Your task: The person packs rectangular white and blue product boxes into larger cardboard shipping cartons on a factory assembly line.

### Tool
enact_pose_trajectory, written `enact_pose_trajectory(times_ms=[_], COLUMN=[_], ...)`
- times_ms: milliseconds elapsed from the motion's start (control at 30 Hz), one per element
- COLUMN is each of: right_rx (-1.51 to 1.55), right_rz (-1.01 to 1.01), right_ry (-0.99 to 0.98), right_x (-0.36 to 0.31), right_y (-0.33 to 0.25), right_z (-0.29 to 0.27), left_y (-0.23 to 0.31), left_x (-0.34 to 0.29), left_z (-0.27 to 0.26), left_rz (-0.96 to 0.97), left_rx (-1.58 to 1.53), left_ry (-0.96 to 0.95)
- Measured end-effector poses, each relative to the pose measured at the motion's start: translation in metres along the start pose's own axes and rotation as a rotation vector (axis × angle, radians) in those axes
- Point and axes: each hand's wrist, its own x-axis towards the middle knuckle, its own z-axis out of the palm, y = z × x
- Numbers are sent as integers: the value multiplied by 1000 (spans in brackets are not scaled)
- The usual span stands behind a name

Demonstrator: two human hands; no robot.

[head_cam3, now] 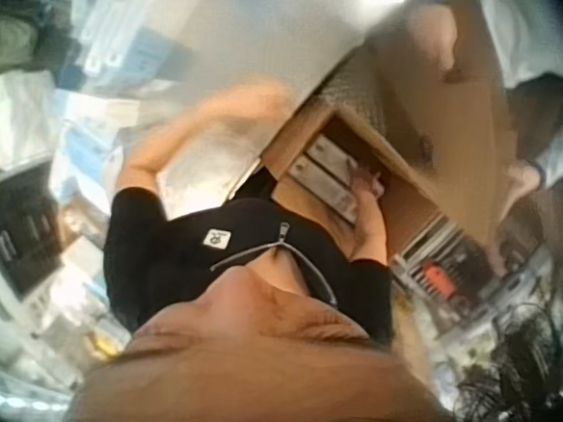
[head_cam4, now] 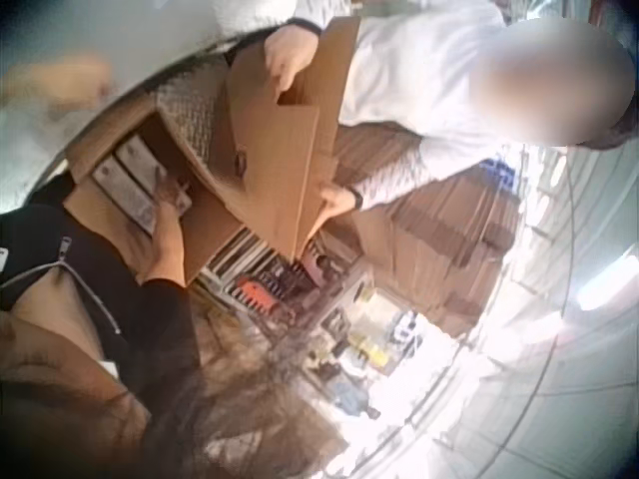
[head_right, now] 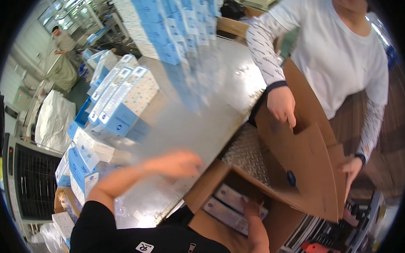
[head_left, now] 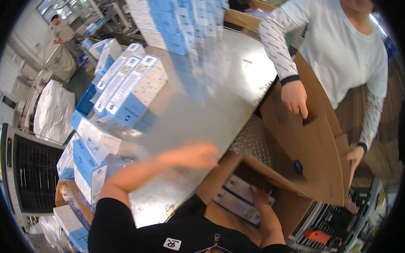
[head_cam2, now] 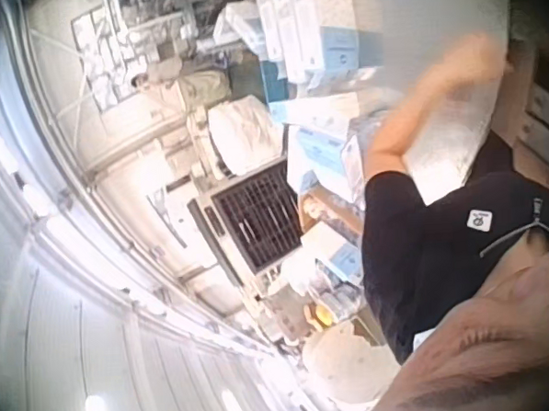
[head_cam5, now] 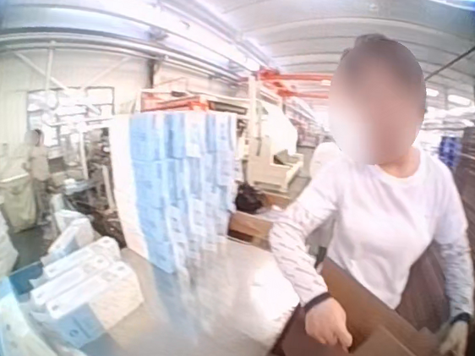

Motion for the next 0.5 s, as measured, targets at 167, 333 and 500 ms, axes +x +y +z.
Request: enact_pose_trajectory(times_ms=[167, 333, 500], right_rx=[417, 370, -136], right_rz=[-191, -851, -1297], right_ry=[-371, 692, 1145], right_x=[-29, -51, 31], right_y=[-61, -169, -354], right_z=[-94, -251, -401], left_y=[-175, -226, -242], left_x=[-156, -177, -176], left_z=[-216, -231, -233], left_rz=[-898, -1066, -745], left_rx=[587, 622, 314], left_ry=[1009, 514, 502])
